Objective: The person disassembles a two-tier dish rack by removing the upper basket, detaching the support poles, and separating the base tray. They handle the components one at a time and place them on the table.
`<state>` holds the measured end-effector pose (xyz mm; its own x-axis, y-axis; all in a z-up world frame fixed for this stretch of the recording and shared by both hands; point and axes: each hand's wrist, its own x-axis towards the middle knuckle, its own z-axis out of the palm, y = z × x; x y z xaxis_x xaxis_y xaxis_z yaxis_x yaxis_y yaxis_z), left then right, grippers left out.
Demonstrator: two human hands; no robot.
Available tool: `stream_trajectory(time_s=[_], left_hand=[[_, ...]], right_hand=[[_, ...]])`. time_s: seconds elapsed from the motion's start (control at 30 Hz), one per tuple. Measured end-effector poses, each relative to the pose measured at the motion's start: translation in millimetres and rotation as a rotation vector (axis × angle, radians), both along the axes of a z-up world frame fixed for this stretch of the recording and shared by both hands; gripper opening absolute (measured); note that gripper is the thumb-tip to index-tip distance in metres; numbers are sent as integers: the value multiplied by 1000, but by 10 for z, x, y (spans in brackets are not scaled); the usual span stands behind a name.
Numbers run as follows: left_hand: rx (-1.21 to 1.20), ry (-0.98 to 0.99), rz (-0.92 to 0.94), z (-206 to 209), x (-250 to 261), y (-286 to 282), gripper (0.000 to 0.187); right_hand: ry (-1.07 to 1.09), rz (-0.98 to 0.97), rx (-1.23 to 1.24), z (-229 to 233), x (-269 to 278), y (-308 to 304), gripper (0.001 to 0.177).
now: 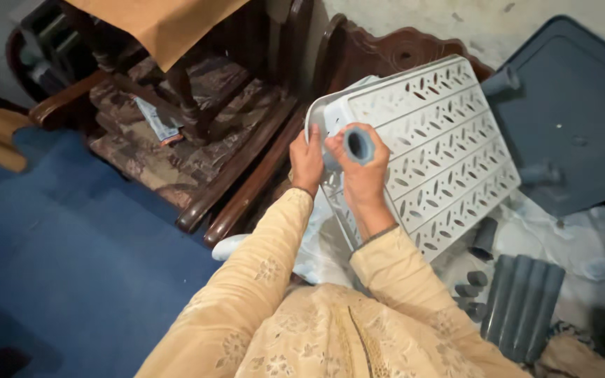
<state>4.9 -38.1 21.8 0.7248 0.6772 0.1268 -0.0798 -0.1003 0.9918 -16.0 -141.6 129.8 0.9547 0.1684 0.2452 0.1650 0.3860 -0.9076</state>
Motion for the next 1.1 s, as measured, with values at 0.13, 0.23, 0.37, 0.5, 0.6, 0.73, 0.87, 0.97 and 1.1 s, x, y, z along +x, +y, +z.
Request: stream_trajectory(time_s=[0.13,0.23,0.37,0.5,0.6,0.73,0.87,0.97,1.1], left_hand=[[-35,-160,-13,78,75,-84,37],[-30,-146,-70,181,-8,-3,37],[-300,-184,-187,321,-32,65,34],[-293,-109,-187,242,68,97,38],[-27,23,-18,74,-40,242,43],[-545,-95,-54,-184,-389,405,34],[-563,-74,-90,-283,-135,545,41],[-328,-3,21,-543,-146,555,47],[25,212,174,-944,-115,722,45]], right_hand=[[135,-236,100,85,9,74,26],[11,-205,15,136,-51,69,26],[-145,116,-51,235,-81,2,27],[-212,88,-51,478,-72,-30,23],[-153,-219,235,932,188,-133,12],[-417,-206,280,1440,636,-843,31],[-358,-84,-32,1118,661,-1053,36],[-171,-142,-320,674,572,-1239,48],[106,-21,-451,130,509,-1729,63]])
